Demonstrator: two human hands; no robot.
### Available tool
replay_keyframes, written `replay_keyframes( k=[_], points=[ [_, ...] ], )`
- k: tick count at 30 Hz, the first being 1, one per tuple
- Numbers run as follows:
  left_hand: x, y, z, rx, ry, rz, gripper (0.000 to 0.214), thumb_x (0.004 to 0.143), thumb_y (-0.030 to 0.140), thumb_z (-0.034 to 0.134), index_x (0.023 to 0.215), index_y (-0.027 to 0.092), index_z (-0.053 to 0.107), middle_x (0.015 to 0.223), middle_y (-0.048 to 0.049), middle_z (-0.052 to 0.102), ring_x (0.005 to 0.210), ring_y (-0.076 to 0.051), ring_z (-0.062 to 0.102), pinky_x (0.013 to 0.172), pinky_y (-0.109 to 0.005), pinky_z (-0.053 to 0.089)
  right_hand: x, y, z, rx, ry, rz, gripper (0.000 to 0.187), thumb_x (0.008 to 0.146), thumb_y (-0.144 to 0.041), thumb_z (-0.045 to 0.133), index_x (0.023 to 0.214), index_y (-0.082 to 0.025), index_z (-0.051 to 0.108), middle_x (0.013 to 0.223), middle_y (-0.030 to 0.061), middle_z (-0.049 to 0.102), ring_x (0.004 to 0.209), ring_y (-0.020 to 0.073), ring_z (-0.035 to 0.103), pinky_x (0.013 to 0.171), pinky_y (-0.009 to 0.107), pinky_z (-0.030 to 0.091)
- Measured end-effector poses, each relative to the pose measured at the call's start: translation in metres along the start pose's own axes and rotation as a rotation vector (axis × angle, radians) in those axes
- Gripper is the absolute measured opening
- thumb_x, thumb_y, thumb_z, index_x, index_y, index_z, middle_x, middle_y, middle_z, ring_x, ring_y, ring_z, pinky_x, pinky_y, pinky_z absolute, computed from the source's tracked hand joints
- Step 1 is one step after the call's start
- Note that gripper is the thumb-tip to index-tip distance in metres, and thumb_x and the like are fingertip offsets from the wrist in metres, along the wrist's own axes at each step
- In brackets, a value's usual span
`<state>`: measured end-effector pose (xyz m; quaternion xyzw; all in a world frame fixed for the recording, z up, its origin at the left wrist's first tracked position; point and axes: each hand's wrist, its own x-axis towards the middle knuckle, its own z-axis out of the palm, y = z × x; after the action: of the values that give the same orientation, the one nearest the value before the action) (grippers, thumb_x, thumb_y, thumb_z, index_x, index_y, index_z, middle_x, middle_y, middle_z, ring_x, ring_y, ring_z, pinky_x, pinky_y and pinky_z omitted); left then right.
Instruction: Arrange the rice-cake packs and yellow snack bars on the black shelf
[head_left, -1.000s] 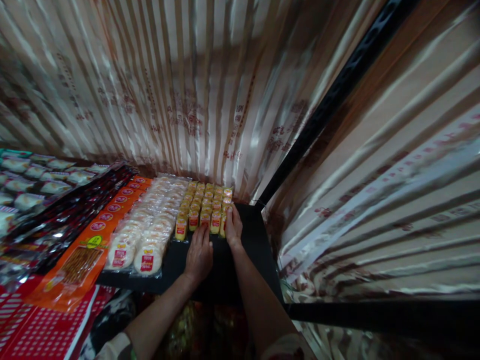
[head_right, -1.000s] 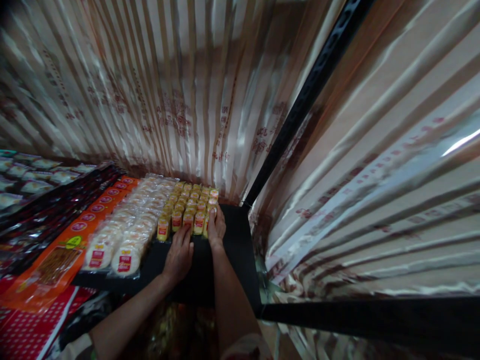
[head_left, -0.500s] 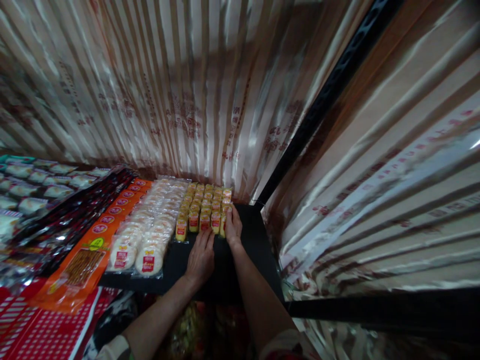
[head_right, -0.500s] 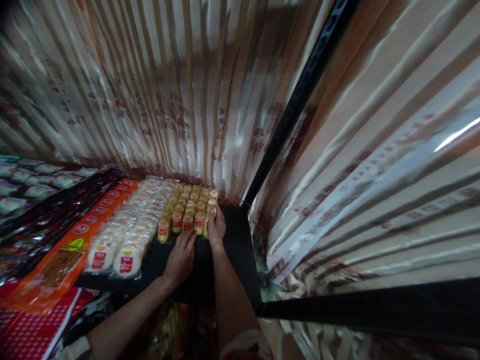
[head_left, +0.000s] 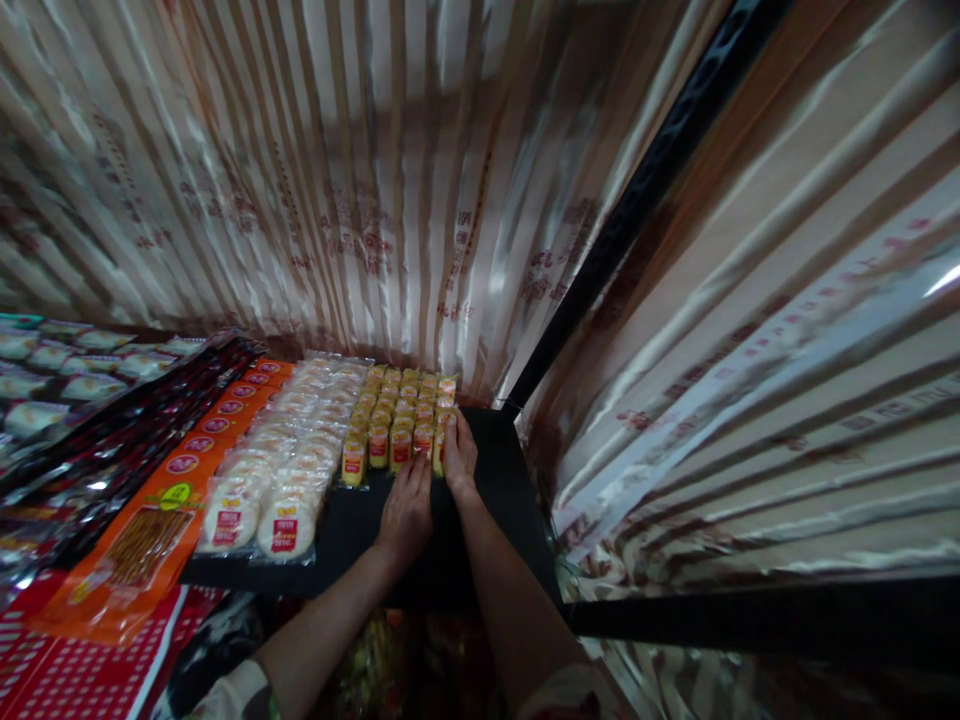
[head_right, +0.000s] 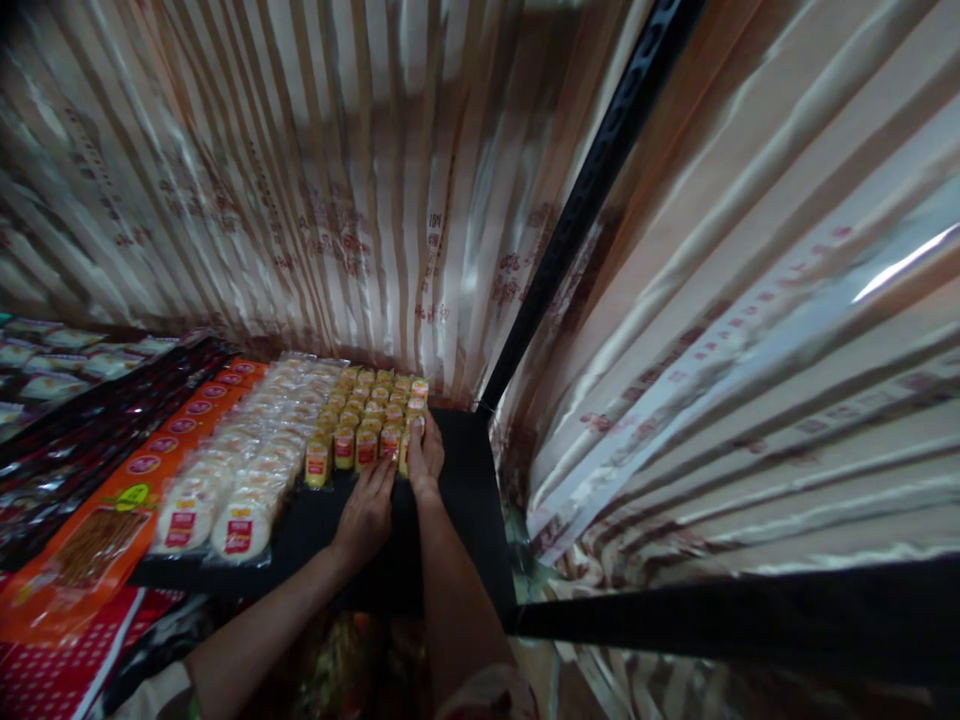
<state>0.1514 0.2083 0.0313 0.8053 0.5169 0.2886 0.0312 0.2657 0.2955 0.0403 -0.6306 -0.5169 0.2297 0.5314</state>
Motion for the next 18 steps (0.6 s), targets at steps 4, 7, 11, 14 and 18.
replay_keyframes(
  k=[4,7,11,14,18],
  points=[
    [-0.001,0.002,-0.001,-0.075,-0.035,0.017,0.058,0.074,-0.001,0.032,0.132,0.005,0.039,0.137,-0.0176,0.043,0.131,-0.026,0.034,0.103,-0.045,0.040,0.000,0.001,0.000,-0.010,0.002,-0.008,0.053,0.087,-0.052,0.030,0.120,-0.019,0.055,0.123,0.0088,0.058,0.114,0.0216,0.051,0.101,0.039,0.035],
    [-0.001,0.006,0.002,-0.165,-0.042,-0.005,0.059,0.074,-0.001,0.029,0.132,0.003,0.037,0.139,-0.0195,0.040,0.133,-0.025,0.031,0.105,-0.046,0.037,0.000,0.001,0.000,-0.019,0.000,-0.004,0.054,0.087,-0.052,0.030,0.120,-0.017,0.055,0.123,0.0105,0.058,0.114,0.0222,0.051,0.101,0.039,0.035],
    [0.000,0.010,0.006,-0.273,-0.013,-0.072,0.058,0.076,0.000,0.027,0.134,0.002,0.035,0.141,-0.0204,0.037,0.136,-0.024,0.026,0.108,-0.048,0.032,0.000,0.001,0.000,-0.021,0.007,-0.006,0.054,0.087,-0.051,0.030,0.119,-0.017,0.056,0.122,0.0103,0.058,0.114,0.0217,0.051,0.101,0.039,0.035],
    [0.003,0.014,0.008,-0.330,0.019,-0.111,0.053,0.082,0.006,0.026,0.134,0.004,0.035,0.141,-0.0191,0.037,0.137,-0.023,0.022,0.109,-0.049,0.032,0.000,0.001,0.000,-0.019,0.013,-0.006,0.053,0.087,-0.051,0.030,0.118,-0.018,0.056,0.121,0.0095,0.058,0.114,0.0211,0.051,0.101,0.038,0.036],
    [0.007,0.020,0.007,-0.364,0.055,-0.136,0.047,0.090,0.019,0.028,0.136,0.008,0.032,0.141,-0.0176,0.038,0.137,-0.024,0.022,0.109,-0.049,0.032,0.000,0.002,0.000,-0.011,0.006,-0.005,0.052,0.087,-0.051,0.031,0.119,-0.018,0.056,0.123,0.0087,0.058,0.115,0.0209,0.051,0.101,0.038,0.035]
  ],
)
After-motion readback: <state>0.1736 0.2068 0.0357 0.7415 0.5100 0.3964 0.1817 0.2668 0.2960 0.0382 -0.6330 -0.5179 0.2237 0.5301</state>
